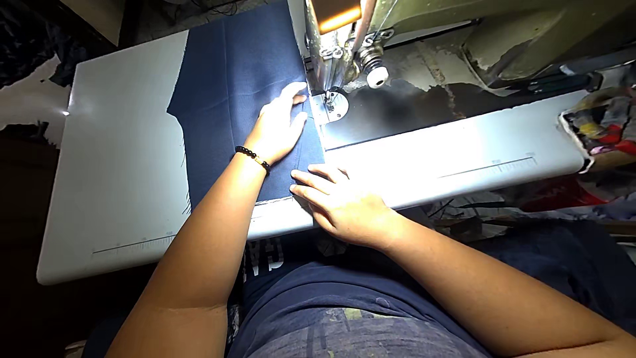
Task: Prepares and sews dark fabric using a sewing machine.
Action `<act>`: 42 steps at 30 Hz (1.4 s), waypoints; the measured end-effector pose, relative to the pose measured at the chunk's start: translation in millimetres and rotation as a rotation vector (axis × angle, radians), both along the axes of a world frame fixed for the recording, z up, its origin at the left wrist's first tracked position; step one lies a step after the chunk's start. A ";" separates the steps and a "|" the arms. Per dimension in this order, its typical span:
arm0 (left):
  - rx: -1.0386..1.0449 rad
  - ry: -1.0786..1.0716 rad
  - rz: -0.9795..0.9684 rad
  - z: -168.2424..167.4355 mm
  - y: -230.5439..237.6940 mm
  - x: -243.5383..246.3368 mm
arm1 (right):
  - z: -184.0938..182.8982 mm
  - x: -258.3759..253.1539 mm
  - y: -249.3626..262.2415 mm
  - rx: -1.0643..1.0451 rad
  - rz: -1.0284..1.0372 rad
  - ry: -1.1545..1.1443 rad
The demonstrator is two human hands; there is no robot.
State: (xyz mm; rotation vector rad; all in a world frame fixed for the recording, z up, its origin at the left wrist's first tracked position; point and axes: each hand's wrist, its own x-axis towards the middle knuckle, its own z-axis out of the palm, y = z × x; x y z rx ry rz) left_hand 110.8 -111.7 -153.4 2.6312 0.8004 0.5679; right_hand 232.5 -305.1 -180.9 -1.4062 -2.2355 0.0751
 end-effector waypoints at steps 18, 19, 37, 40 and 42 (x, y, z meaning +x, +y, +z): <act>-0.021 0.062 -0.157 -9.8 -136.8 -39.8 | 32.4 110.9 128.7 -0.300 -0.399 0.172; -0.019 0.058 -0.154 -10.0 -137.2 -39.3 | 28.2 107.5 135.7 -0.315 -0.390 0.112; 0.024 0.068 -0.135 -11.6 -132.1 -13.0 | 26.8 93.2 143.6 -0.342 -0.573 -0.102; 0.039 0.076 -0.133 -12.8 -131.8 -12.3 | 25.7 92.9 143.3 -0.352 -0.585 -0.105; 0.039 0.081 -0.133 -12.5 -130.0 -10.9 | 26.9 91.7 142.8 -0.355 -0.593 -0.103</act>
